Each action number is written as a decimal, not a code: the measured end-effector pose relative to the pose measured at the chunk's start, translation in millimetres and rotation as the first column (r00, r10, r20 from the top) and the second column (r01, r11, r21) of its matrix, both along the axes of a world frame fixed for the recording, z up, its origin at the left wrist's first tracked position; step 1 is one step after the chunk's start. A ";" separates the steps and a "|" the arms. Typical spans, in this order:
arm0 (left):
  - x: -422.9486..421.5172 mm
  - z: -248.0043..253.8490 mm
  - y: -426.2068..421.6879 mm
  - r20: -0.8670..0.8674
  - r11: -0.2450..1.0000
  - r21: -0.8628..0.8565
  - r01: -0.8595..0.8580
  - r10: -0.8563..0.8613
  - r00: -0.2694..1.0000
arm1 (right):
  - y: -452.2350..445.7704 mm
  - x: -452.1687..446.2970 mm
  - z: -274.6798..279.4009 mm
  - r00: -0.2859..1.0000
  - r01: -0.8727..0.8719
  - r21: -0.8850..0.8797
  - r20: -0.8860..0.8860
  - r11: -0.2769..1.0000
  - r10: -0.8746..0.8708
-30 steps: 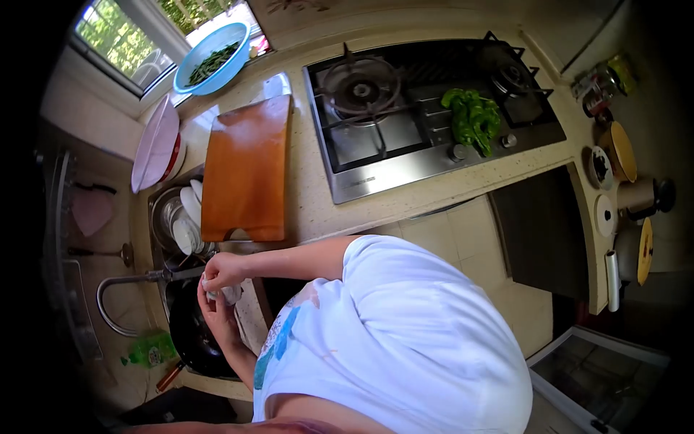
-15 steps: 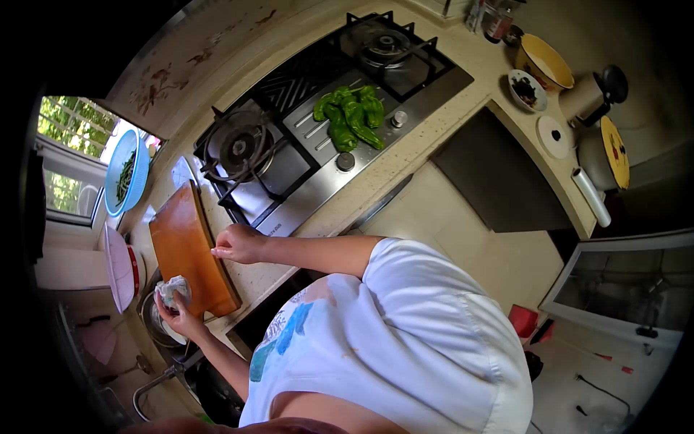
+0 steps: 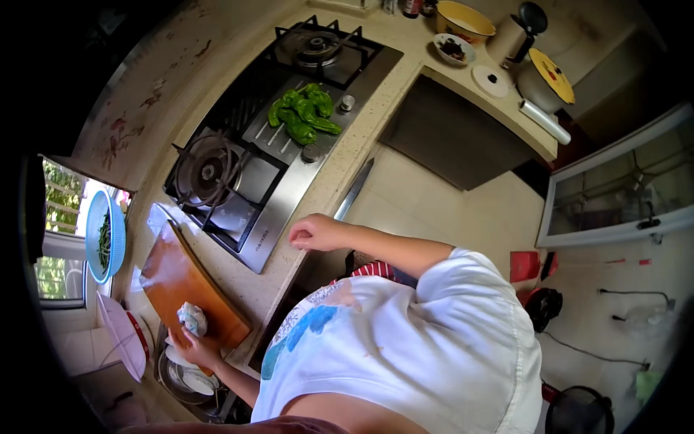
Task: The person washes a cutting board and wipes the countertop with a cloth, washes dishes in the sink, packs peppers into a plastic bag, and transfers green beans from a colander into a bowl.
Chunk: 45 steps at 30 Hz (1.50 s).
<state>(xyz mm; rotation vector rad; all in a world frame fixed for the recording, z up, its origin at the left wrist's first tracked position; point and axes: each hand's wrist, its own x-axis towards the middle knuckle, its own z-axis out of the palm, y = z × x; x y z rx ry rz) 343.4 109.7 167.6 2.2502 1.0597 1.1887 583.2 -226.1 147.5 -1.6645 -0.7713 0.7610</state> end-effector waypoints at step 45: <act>240.6 85.7 -437.2 -0.269 0.652 -0.214 0.727 -0.755 0.598 | -617.3 166.4 52.4 0.342 0.900 -0.220 0.891 0.376 -0.297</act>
